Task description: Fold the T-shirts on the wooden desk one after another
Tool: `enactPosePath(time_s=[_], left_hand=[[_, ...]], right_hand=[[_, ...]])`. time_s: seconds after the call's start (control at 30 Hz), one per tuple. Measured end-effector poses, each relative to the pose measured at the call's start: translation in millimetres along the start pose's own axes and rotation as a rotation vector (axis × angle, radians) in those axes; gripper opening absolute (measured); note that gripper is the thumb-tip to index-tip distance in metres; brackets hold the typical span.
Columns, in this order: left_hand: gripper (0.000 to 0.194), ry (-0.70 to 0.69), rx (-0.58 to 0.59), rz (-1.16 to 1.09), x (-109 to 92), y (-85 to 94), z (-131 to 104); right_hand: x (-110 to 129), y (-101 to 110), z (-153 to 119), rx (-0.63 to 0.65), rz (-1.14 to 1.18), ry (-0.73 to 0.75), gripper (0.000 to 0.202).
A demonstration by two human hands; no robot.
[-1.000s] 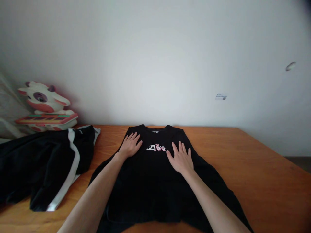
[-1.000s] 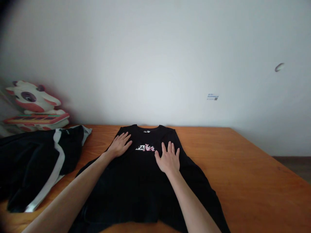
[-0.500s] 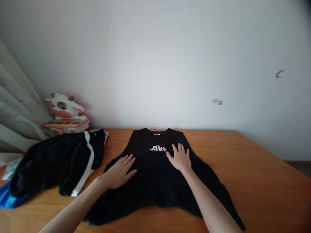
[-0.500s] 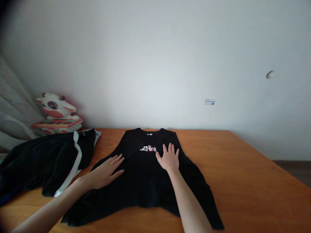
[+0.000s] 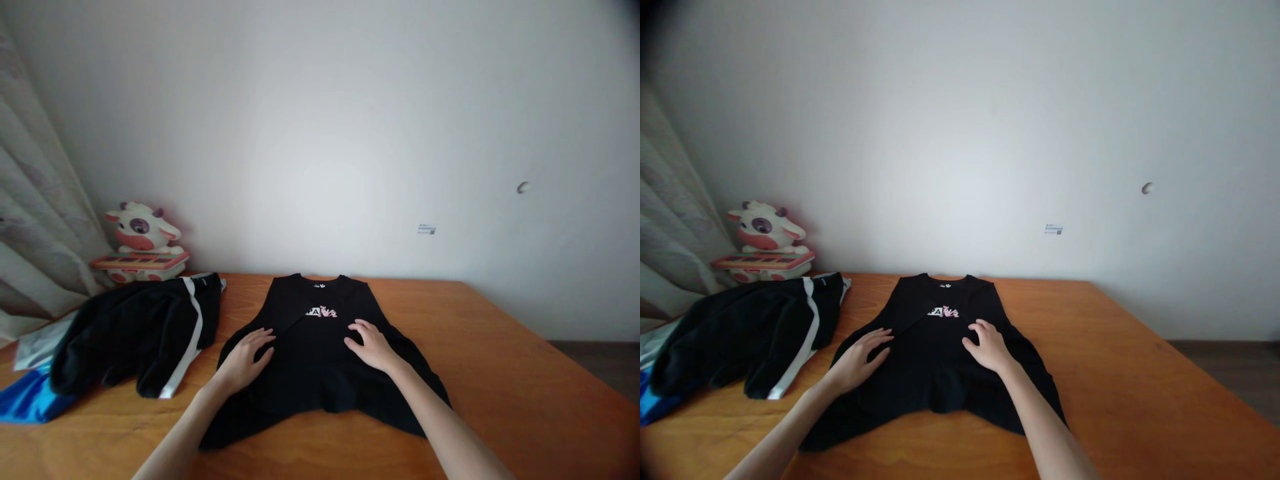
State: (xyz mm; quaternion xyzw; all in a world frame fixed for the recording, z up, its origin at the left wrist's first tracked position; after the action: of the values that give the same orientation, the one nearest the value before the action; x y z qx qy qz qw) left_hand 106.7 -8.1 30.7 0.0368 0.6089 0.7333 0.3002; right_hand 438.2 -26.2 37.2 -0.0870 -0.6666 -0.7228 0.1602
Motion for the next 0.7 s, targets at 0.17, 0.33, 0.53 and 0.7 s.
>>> enactPosePath(time_s=[0.17, 0.33, 0.53, 0.7], left_hand=[[0.039, -0.073, 0.069, 0.006, -22, 22.5, -22], [0.043, -0.017, 0.124, 0.0, -20, 47.5, -71], [0.054, 0.143, 0.035, -0.012, 5, 61.1, -113], [0.049, 0.33, -0.05, -0.082, 14, 54.3, -115]], right_hand=[[-17, 24, -70, -0.037, 0.038, 0.156, 0.044], [-53, 29, -152, -0.109, 0.032, 0.139, 0.051], [-89, 33, -193, -0.103, 0.133, 0.099, 0.049], [-101, 45, -187, -0.151, 0.192, 0.044, 0.036]])
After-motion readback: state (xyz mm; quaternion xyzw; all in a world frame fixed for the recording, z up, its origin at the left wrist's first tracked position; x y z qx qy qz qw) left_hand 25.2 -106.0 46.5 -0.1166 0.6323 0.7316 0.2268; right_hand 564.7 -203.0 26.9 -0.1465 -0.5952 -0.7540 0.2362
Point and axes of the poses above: each hand's wrist, its own z-axis towards the middle knuckle, its own y-axis out of the back of the hand, x = y × z, the point moved 6 cm from there along z, towards the middle knuckle, and after that the axes turned 3 degrees about y, right-handed, at the moved point
